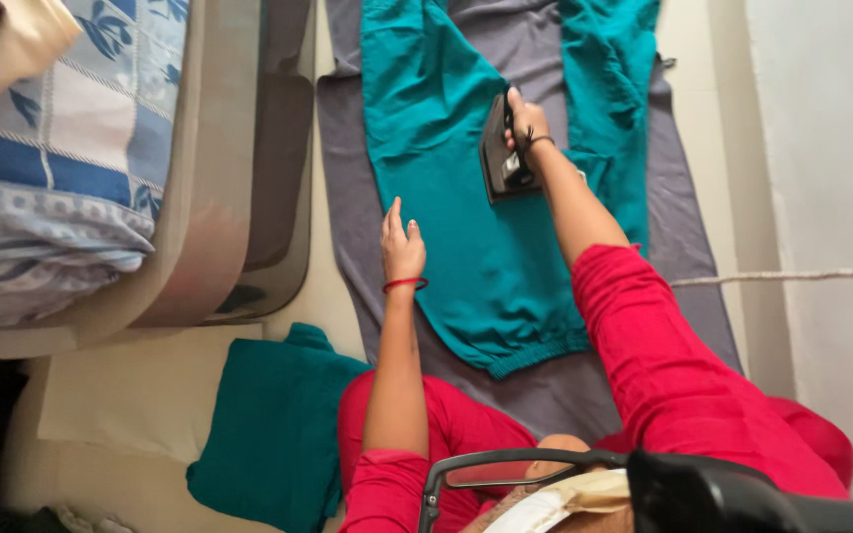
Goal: The person sits on the floor and irons a teal garment laid out on a grey cloth. They smooth the fabric with their hands and use a handheld iron to press different sections of the garment, including the legs and waist area.
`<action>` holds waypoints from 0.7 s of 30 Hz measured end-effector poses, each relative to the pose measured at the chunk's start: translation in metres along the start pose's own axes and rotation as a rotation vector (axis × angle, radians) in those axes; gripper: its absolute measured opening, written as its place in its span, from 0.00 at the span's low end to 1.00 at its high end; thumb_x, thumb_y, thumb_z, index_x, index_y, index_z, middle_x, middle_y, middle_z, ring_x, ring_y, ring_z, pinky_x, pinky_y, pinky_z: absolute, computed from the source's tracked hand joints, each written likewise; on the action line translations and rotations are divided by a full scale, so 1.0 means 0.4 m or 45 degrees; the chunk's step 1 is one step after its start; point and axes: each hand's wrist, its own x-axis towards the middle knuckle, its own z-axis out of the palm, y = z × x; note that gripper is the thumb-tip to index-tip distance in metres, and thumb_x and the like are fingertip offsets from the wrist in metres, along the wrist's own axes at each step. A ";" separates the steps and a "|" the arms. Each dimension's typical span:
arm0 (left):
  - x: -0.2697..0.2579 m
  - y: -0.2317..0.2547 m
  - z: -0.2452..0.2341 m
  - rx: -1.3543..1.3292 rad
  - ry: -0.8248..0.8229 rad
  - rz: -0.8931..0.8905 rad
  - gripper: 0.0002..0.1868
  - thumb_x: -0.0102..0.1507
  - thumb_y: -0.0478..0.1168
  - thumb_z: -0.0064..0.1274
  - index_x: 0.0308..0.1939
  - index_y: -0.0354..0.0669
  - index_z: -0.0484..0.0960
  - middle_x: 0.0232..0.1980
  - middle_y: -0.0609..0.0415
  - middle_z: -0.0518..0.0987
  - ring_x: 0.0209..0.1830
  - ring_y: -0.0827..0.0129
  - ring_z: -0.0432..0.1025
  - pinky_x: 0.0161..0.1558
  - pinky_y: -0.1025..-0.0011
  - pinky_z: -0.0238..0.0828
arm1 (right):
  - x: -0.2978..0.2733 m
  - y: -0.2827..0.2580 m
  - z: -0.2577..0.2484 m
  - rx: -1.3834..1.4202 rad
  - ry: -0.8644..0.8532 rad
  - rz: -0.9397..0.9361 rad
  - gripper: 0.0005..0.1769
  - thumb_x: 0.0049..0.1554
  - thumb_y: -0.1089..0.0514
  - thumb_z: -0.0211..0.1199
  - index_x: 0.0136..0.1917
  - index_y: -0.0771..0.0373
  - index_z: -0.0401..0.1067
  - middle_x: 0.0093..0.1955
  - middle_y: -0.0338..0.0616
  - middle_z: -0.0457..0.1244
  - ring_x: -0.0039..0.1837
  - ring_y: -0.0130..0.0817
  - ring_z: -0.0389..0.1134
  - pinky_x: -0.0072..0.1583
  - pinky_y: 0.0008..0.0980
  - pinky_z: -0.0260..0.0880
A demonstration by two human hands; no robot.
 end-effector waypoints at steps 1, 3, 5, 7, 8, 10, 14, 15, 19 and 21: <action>0.006 0.006 -0.003 -0.055 0.028 -0.025 0.29 0.68 0.39 0.45 0.75 0.48 0.64 0.75 0.42 0.66 0.75 0.47 0.62 0.71 0.57 0.61 | 0.032 -0.019 0.022 0.035 0.025 0.003 0.35 0.60 0.26 0.57 0.41 0.62 0.71 0.29 0.41 0.61 0.26 0.30 0.62 0.29 0.32 0.63; 0.014 0.017 -0.008 -0.168 0.080 -0.075 0.29 0.69 0.38 0.45 0.76 0.47 0.63 0.75 0.41 0.67 0.75 0.49 0.63 0.71 0.60 0.60 | 0.071 -0.031 0.058 0.076 0.071 0.042 0.35 0.59 0.26 0.57 0.43 0.62 0.72 0.30 0.42 0.62 0.27 0.30 0.63 0.29 0.33 0.65; 0.023 0.025 -0.004 -0.420 0.083 -0.102 0.28 0.70 0.37 0.43 0.76 0.45 0.62 0.77 0.41 0.64 0.78 0.52 0.59 0.73 0.61 0.57 | 0.092 -0.049 0.103 0.086 0.117 0.114 0.35 0.56 0.25 0.54 0.44 0.61 0.71 0.31 0.43 0.63 0.26 0.32 0.63 0.29 0.35 0.69; 0.025 0.031 -0.006 -0.618 0.074 -0.171 0.29 0.71 0.36 0.42 0.77 0.44 0.60 0.79 0.42 0.62 0.80 0.54 0.56 0.74 0.61 0.55 | 0.088 -0.048 0.143 0.129 0.123 0.101 0.38 0.56 0.23 0.53 0.46 0.62 0.71 0.31 0.43 0.63 0.26 0.33 0.63 0.29 0.36 0.68; 0.023 0.034 -0.008 -0.690 0.065 -0.227 0.29 0.71 0.36 0.41 0.77 0.45 0.59 0.79 0.43 0.61 0.80 0.56 0.55 0.74 0.62 0.54 | 0.084 -0.051 0.156 0.150 0.129 0.092 0.39 0.56 0.22 0.52 0.47 0.62 0.71 0.31 0.43 0.62 0.26 0.33 0.63 0.29 0.36 0.67; 0.021 0.041 -0.007 -0.768 0.063 -0.276 0.29 0.71 0.37 0.40 0.77 0.45 0.58 0.80 0.44 0.60 0.80 0.57 0.54 0.74 0.62 0.54 | 0.060 -0.044 0.178 0.071 0.091 0.076 0.40 0.56 0.21 0.52 0.47 0.63 0.71 0.31 0.43 0.63 0.27 0.33 0.63 0.29 0.35 0.66; 0.025 0.028 -0.003 -0.812 0.080 -0.266 0.28 0.72 0.37 0.40 0.77 0.45 0.59 0.79 0.42 0.62 0.80 0.57 0.56 0.74 0.63 0.55 | -0.018 -0.029 0.253 0.057 -0.041 0.133 0.40 0.56 0.22 0.52 0.47 0.63 0.71 0.30 0.45 0.63 0.27 0.34 0.63 0.30 0.36 0.65; 0.028 0.020 -0.001 -0.832 0.083 -0.268 0.28 0.72 0.37 0.40 0.77 0.44 0.59 0.79 0.42 0.62 0.79 0.57 0.56 0.74 0.63 0.54 | -0.041 -0.026 0.273 0.014 -0.049 0.112 0.39 0.55 0.22 0.52 0.46 0.63 0.71 0.30 0.45 0.64 0.27 0.33 0.64 0.30 0.36 0.66; 0.038 -0.008 0.013 -0.966 0.083 -0.232 0.29 0.71 0.36 0.40 0.77 0.43 0.58 0.78 0.41 0.61 0.79 0.57 0.57 0.74 0.64 0.54 | -0.129 -0.016 0.365 -0.003 -0.153 0.086 0.36 0.55 0.24 0.55 0.45 0.62 0.71 0.31 0.44 0.64 0.28 0.32 0.64 0.30 0.36 0.67; 0.039 -0.018 0.017 -0.981 0.085 -0.243 0.28 0.71 0.36 0.40 0.77 0.42 0.58 0.78 0.40 0.62 0.78 0.58 0.58 0.74 0.65 0.54 | -0.159 -0.031 0.408 -0.065 -0.140 0.031 0.37 0.56 0.25 0.56 0.43 0.64 0.71 0.32 0.43 0.64 0.29 0.31 0.65 0.30 0.36 0.68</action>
